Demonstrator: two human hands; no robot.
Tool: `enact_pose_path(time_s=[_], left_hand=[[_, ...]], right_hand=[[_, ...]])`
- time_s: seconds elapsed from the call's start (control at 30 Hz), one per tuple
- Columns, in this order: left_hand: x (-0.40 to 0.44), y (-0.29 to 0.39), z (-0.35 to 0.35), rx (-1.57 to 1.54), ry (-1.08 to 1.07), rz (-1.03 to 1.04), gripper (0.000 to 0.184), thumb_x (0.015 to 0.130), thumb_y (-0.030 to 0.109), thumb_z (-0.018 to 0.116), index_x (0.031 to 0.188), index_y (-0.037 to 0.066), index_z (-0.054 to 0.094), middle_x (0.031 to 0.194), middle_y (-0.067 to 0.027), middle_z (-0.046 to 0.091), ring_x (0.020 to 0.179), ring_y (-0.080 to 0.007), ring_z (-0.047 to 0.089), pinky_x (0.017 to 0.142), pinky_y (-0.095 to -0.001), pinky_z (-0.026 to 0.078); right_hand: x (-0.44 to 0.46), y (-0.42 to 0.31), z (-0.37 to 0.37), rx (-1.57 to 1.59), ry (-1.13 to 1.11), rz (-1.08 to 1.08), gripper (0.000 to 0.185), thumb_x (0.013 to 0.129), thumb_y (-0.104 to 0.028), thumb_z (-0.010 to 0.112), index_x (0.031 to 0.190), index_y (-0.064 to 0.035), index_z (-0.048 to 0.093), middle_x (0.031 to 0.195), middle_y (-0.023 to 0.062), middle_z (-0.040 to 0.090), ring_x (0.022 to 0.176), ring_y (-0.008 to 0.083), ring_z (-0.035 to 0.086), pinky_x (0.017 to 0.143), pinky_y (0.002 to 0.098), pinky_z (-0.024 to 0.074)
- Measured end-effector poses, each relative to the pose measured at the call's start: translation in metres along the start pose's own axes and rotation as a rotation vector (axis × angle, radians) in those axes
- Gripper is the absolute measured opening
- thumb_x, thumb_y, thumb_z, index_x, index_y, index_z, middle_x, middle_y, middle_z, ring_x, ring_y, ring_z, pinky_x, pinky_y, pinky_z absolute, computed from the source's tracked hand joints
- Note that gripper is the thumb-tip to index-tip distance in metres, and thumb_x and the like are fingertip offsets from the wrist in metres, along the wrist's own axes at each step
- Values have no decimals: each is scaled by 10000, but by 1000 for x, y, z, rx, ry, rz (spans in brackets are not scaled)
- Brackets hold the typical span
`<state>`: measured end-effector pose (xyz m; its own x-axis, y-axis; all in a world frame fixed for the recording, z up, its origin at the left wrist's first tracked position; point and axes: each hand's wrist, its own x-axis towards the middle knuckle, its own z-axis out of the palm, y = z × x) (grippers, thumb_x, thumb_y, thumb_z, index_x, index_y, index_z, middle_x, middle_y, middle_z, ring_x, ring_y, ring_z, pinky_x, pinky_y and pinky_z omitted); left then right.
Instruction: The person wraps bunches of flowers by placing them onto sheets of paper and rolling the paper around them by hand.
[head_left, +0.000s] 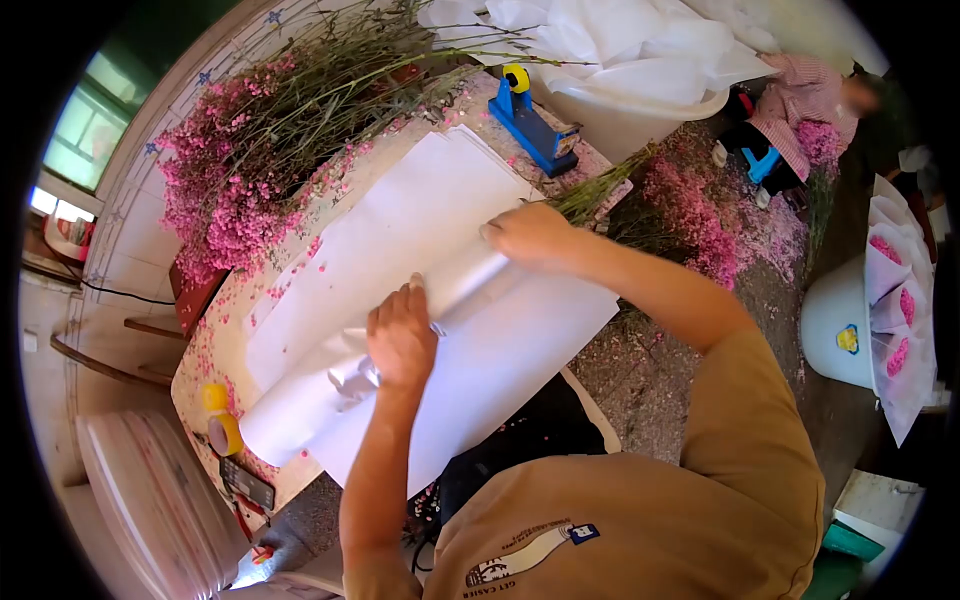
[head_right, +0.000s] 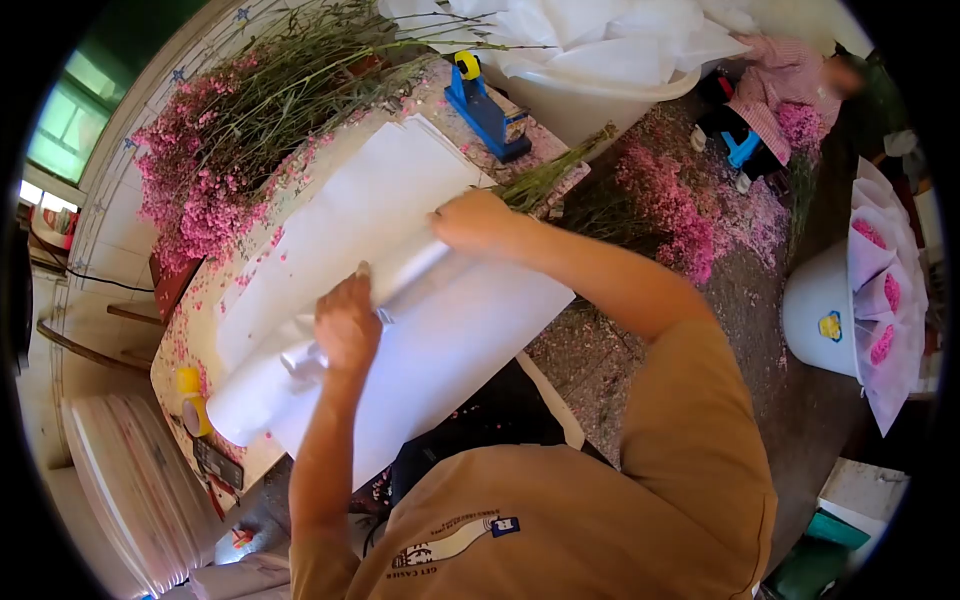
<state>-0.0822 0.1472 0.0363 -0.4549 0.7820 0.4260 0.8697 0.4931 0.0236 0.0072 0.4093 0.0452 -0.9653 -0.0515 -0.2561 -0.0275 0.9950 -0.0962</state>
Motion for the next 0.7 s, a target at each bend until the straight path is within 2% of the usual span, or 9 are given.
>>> enact_pose_path(time_s=[0.07, 0.1, 0.17, 0.27, 0.4, 0.47, 0.53, 0.57, 0.7], left_hand=[[-19, 9, 12, 60, -29, 41, 610, 806, 168, 730, 1392, 87, 581, 1311, -198, 644, 1202, -355, 628, 1005, -476, 486], [-19, 25, 2, 57, -36, 41, 610, 806, 168, 730, 1392, 87, 581, 1311, -198, 644, 1202, -355, 628, 1005, -476, 486], [-11, 67, -25, 17, -212, -3, 870, 783, 423, 805, 1513, 98, 461, 1555, -221, 432, 1419, -400, 439, 1138, -557, 354], [-7, 87, 2, 57, -257, -35, 1113, 693, 607, 818, 1580, 114, 361, 1622, -212, 318, 1488, -406, 326, 1176, -605, 259], [14, 66, 5, -13, -250, 13, 965, 717, 448, 864, 1493, 52, 449, 1540, -213, 432, 1415, -371, 424, 1133, -594, 329], [35, 41, 6, -20, -158, 68, 861, 746, 364, 863, 1439, 19, 483, 1416, -206, 549, 1282, -364, 542, 1046, -560, 429], [58, 13, 10, -226, -348, 117, 821, 772, 336, 848, 1435, 15, 484, 1256, -206, 642, 1108, -373, 631, 943, -509, 502], [71, -1, 11, -227, -407, 143, 803, 811, 355, 811, 1463, 30, 473, 1158, -146, 684, 968, -351, 675, 821, -480, 547], [95, -14, 15, -357, -507, 195, 652, 912, 257, 706, 1518, 255, 465, 1194, -114, 673, 917, -344, 672, 788, -468, 552]], right_hand=[[-25, -7, 43, -221, 643, -102, 534, 826, -254, 739, 1234, 70, 623, 1245, 247, 671, 1195, 386, 639, 1022, 483, 500], [-35, -13, 51, -216, 638, -101, 534, 826, -254, 739, 1234, 70, 623, 1245, 247, 671, 1195, 386, 639, 1022, 483, 500], [-51, -23, 59, -222, 590, -30, 789, 838, -271, 734, 1453, 98, 406, 1505, 268, 464, 1426, 407, 430, 1192, 516, 331], [-64, -29, 49, 99, 504, -71, 989, 725, -317, 849, 1480, 99, 366, 1537, 280, 417, 1459, 424, 371, 1223, 511, 269], [-48, -8, 37, 151, 432, -117, 1043, 668, -317, 890, 1468, 104, 369, 1532, 269, 429, 1457, 398, 383, 1219, 504, 278], [-36, 9, 38, 128, 537, -158, 833, 723, -224, 841, 1414, 43, 462, 1457, 250, 520, 1367, 406, 495, 1162, 499, 390], [-23, 26, 34, 175, 547, -156, 575, 802, -136, 738, 1325, 23, 563, 1322, 245, 625, 1232, 412, 604, 1044, 466, 504], [-17, 34, 32, 195, 583, -164, 437, 836, -67, 650, 1266, 3, 618, 1214, 231, 678, 1129, 405, 657, 951, 437, 556], [0, 39, 40, 92, 581, -146, 516, 827, -60, 646, 1330, 18, 567, 1293, 239, 635, 1194, 409, 619, 1008, 459, 518]])
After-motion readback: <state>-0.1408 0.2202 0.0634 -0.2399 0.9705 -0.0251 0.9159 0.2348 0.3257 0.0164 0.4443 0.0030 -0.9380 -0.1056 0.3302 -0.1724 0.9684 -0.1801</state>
